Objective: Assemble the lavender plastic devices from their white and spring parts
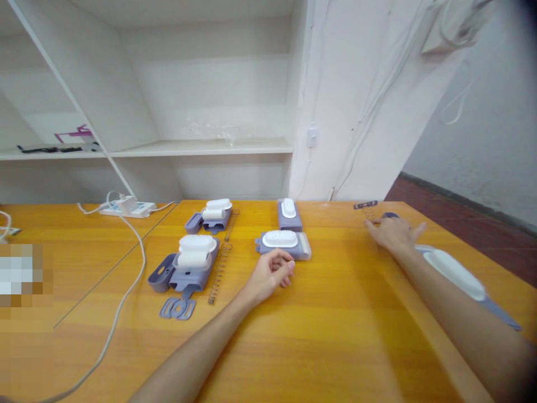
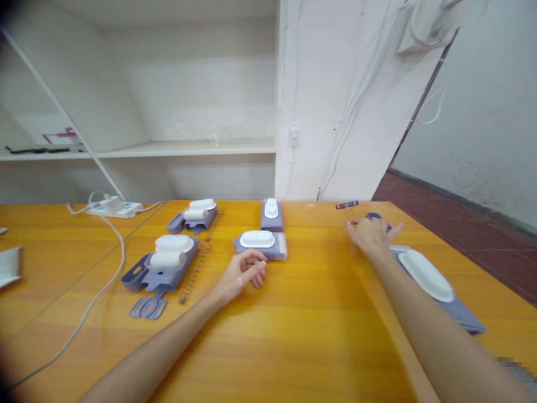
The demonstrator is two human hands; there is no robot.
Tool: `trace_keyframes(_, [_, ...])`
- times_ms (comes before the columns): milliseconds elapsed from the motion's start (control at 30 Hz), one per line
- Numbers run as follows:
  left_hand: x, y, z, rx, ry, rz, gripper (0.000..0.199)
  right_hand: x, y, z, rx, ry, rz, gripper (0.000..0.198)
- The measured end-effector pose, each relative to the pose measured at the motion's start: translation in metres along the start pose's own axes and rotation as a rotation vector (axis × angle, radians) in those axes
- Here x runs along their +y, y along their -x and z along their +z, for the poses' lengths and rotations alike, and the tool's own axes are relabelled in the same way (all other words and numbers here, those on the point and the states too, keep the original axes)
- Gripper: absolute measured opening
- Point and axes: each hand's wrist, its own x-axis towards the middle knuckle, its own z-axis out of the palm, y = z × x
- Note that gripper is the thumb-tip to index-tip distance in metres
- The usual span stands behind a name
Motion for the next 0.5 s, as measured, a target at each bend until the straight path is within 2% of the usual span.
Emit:
trace_keyframes(167, [-0.001, 0.0, 0.0, 0.002, -0.008, -0.005, 0.034, 0.006, -0.011, 0.006, -0.081, 0.008, 0.106, 0.042])
trace_keyframes(367, [-0.001, 0.001, 0.001, 0.001, -0.011, -0.013, 0.033, 0.01, -0.023, 0.005, -0.063, 0.104, 0.124, 0.046])
trace_keyframes(500, [0.0, 0.002, 0.001, 0.004, -0.009, -0.015, 0.033, 0.011, -0.022, 0.0, -0.079, 0.123, 0.103, 0.038])
